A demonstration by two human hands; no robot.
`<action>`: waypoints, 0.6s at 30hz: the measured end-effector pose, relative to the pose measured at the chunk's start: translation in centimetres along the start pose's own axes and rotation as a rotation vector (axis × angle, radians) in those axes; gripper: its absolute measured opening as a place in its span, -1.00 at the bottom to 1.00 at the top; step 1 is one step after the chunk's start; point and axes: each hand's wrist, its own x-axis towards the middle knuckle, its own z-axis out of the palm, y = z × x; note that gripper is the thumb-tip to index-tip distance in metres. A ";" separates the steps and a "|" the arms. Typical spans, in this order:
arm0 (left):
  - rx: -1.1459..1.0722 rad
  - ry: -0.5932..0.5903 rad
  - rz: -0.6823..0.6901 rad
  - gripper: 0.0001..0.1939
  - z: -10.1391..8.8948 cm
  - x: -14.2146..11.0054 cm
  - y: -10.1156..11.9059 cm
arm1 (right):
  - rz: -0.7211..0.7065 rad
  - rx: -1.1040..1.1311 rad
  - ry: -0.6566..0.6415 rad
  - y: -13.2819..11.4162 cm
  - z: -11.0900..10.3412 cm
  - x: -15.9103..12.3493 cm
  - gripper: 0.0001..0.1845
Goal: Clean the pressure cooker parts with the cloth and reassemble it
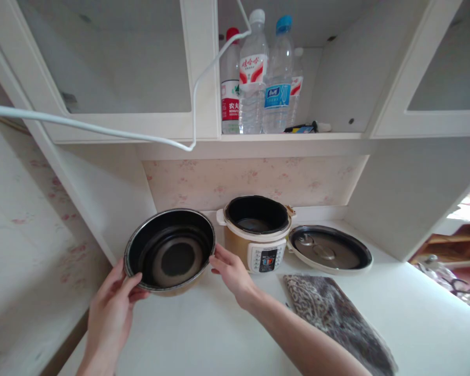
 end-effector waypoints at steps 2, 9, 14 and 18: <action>-0.030 -0.032 0.082 -0.38 1.5 -0.5 1.6 | -0.079 0.027 0.012 -2.2 -0.3 -0.4 -0.54; -0.052 -0.254 0.253 -0.40 9.3 -0.8 4.9 | -0.287 -0.050 0.197 -8.6 -3.8 -0.3 -0.49; 0.016 -0.423 0.217 -0.33 15.4 -1.1 4.9 | -0.352 -0.107 0.313 -10.3 -8.1 -0.3 -0.49; 0.087 -0.593 0.247 -0.33 19.4 -0.9 3.8 | -0.390 -0.089 0.412 -10.5 -11.5 0.0 -0.51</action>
